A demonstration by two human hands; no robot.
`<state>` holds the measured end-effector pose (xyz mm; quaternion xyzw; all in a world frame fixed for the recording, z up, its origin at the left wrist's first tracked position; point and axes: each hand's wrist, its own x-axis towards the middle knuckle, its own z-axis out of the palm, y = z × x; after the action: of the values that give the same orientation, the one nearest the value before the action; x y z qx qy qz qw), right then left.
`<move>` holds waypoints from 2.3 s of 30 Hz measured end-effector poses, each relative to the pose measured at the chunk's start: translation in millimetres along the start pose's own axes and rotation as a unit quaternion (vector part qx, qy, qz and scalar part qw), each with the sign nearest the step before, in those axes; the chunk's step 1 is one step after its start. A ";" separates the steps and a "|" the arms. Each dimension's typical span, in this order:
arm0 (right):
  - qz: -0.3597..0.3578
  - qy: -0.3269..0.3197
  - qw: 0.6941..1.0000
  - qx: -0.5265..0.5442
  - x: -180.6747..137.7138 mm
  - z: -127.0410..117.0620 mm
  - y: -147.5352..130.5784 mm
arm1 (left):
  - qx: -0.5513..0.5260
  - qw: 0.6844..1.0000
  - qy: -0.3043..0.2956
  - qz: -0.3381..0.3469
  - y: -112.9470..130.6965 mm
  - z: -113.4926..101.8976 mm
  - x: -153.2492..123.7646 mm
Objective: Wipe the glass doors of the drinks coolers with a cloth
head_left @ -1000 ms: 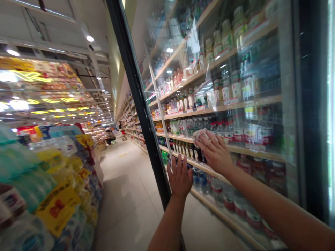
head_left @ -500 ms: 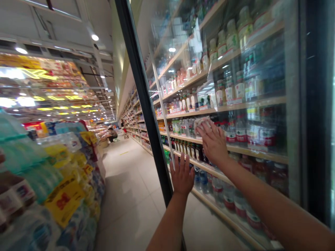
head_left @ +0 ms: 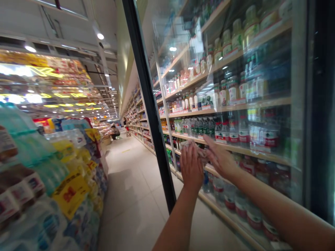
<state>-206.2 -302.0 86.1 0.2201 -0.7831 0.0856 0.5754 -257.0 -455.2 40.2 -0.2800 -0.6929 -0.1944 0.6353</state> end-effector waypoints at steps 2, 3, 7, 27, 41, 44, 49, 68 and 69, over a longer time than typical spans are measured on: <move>0.047 0.066 0.990 -0.114 -11.6 -10.3 29.5 | 0.016 1.000 0.016 0.012 -2.3 -2.3 -2.9; 0.065 0.078 0.981 -0.164 -21.1 -12.6 43.4 | 0.016 0.999 0.030 0.016 -3.2 -4.2 -7.0; 0.053 0.056 0.962 -0.263 -72.6 -6.2 74.5 | 0.002 0.997 0.075 0.018 -3.9 -11.0 -21.6; 0.130 0.049 0.954 -0.267 -62.9 -7.7 73.3 | 0.074 0.994 -0.003 0.085 -24.5 -9.0 -23.7; 0.197 0.107 0.929 -0.295 -16.2 3.6 70.5 | -0.004 0.999 0.019 0.025 -40.6 -9.3 1.2; 0.195 0.112 0.928 -0.298 -14.5 7.9 72.5 | -0.017 0.999 0.040 -0.027 -41.1 -0.8 38.5; 0.188 0.119 0.928 -0.300 -15.1 12.8 76.6 | -0.046 0.997 0.017 0.064 -13.3 20.4 26.9; 0.179 0.122 0.926 -0.309 -16.7 5.7 74.3 | -0.071 0.994 -0.016 0.076 -42.6 -3.5 31.1; 0.179 0.122 0.926 -0.308 -17.0 4.9 74.3 | -0.065 0.997 -0.003 0.042 -44.7 -6.3 38.6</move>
<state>-239.2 -233.8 77.4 -0.1239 -0.7206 -0.0322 0.6814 -281.9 -488.0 83.0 -0.3499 -0.6685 -0.2109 0.6214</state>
